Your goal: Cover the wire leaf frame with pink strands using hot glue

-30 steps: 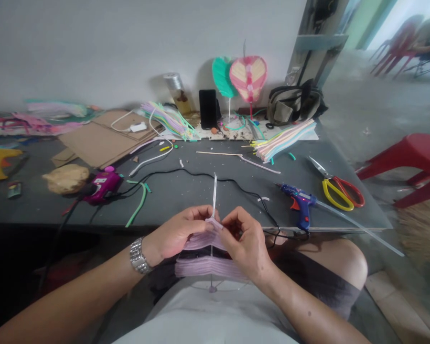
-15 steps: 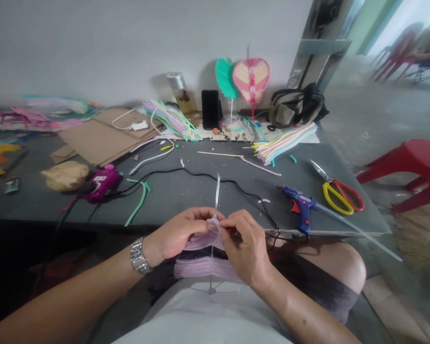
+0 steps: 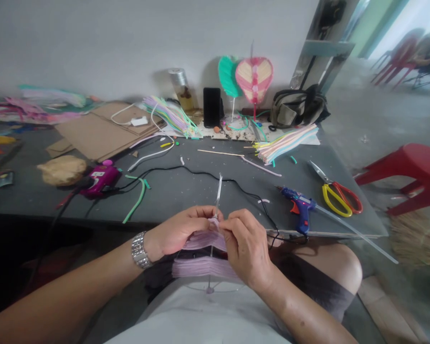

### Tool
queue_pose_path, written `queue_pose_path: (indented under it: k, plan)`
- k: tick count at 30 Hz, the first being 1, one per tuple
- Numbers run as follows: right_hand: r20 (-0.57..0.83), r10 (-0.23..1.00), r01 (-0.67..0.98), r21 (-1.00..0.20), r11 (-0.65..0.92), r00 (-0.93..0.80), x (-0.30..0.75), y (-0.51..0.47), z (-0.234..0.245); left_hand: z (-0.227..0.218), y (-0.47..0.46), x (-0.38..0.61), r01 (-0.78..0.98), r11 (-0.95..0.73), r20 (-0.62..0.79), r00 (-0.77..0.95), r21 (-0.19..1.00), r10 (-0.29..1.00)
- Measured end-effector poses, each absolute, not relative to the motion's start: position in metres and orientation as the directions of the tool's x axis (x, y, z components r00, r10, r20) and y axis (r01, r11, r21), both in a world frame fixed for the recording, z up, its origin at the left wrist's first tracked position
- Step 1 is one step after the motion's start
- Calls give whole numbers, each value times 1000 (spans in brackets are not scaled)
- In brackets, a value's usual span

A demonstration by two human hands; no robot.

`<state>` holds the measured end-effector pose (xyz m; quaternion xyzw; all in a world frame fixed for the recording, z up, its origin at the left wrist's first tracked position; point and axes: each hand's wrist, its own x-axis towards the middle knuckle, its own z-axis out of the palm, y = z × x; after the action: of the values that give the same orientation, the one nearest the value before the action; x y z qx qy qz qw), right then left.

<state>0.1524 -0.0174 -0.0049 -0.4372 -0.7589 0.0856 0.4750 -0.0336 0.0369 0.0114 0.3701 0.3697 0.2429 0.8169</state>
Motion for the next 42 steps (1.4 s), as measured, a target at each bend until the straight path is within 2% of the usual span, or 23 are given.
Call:
queue_pose_path:
  k: [7,14,22,25,30,36,42]
  plan:
    - [664,724,600,-507,618,-185,154,-17,-9,17,34,-30,-110,533,-370,603,839,706]
    - [644,742,568,-545,616,-188,154,-18,-7,17,31,-29,-41,393,-291,602,919,744]
    - [672,709,604,-480,636,-214,153,-18,-10,15,27,-28,-16,309,-244,577,951,780]
    - [671,710,593,-488,640,-214,153,-18,-7,14,26,-28,-29,304,-232,579,952,782]
    - [619,764,548,-581,602,-184,151,-17,-1,15,25,-27,-15,336,-271,556,942,786]
    - [657,725,562,-526,638,-208,151,-15,-3,18,24,-23,-8,327,-272,538,945,798]
    - [645,736,545,-548,634,-207,151,-17,-3,15,23,-25,-9,303,-251,539,953,804]
